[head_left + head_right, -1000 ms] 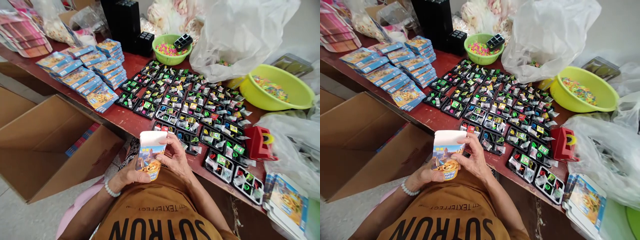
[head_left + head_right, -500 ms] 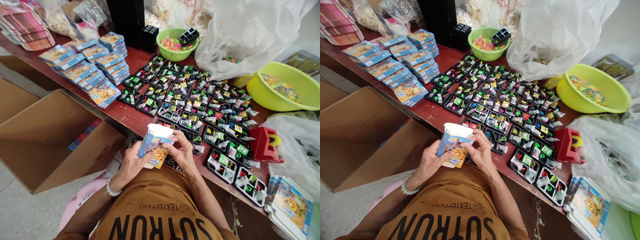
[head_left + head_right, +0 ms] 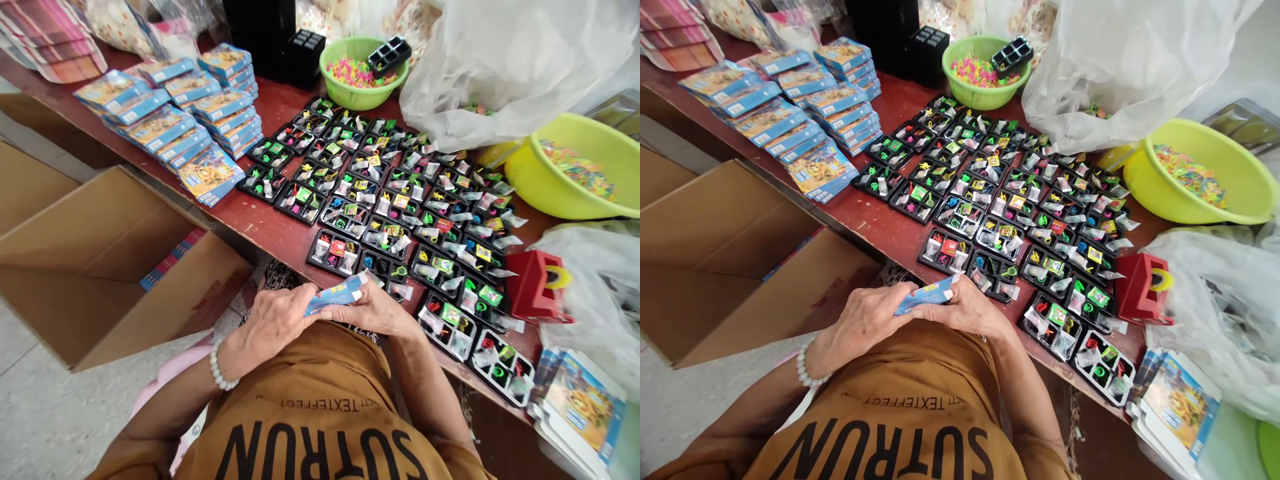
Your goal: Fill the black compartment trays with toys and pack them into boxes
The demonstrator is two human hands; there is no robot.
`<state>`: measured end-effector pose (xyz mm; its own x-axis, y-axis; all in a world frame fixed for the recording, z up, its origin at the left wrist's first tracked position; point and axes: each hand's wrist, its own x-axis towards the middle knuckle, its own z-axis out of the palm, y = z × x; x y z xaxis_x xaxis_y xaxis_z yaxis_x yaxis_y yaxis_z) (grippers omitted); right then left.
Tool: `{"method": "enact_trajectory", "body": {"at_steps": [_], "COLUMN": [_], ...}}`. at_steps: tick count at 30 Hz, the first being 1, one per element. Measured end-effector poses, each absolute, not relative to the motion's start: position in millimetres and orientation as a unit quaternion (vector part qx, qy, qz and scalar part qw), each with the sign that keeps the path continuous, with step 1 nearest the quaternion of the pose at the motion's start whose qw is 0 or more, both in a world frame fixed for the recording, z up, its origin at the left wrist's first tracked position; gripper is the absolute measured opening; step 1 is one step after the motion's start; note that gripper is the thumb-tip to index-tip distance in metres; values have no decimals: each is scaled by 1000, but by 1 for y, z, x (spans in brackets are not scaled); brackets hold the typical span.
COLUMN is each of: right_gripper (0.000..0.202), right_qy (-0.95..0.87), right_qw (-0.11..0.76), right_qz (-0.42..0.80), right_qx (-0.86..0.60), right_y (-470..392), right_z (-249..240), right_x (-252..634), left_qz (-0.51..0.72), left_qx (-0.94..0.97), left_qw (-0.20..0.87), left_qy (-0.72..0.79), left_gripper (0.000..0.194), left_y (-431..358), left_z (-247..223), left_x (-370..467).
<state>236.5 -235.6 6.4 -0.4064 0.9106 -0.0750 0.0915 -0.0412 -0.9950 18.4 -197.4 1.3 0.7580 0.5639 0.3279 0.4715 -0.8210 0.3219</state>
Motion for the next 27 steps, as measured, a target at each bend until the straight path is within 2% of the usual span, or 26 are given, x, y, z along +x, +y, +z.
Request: {"method": "enact_trajectory", "body": {"at_steps": [3,7,9,11,12,13,14,16,18,20,23,27], "right_gripper": [49,48,40,28,28,37,52,72,66,55,48,49], "right_qy": [-579,-608,-618,-606,-587,-563,-541,-500,-450,-401,-352,-325], "right_qw": [333,356,412,488,521,543,553,540,506,504,536,542], "right_qz": [621,578,506,379,318,284,296,434,586,647,645,635], "right_qx": [-409,-411,-440,-501,-532,-554,-560,-520,-444,-408,-415,-445], "right_y": [-235,-236,-237,-237,-237,-237,-236,-235,-235,-238,-244,-248], "right_z": [3,4,7,10,9,8,5,-3,-13,-19,-22,-26], "right_x": [240,234,231,231,232,233,233,230,222,212,200,197], "left_qz": [192,186,211,242,252,260,264,272,281,294,311,314], "left_qx": [938,927,903,855,818,774,725,627,553,508,469,409], "left_qw": [103,179,229,300,345,394,445,539,599,619,636,696], "left_qy": [270,272,295,348,384,422,454,492,507,522,528,499], "left_gripper": [18,16,19,22,24,27,31,39,47,52,55,54], "left_y": [-199,-198,-194,-191,-189,-188,-187,-189,-192,-197,-206,-217], "left_z": [1,-5,-10,-13,-14,-14,-15,-15,-18,-21,-28,-36], "left_x": [23,26,23,17,13,9,5,0,-2,-1,2,6]}}
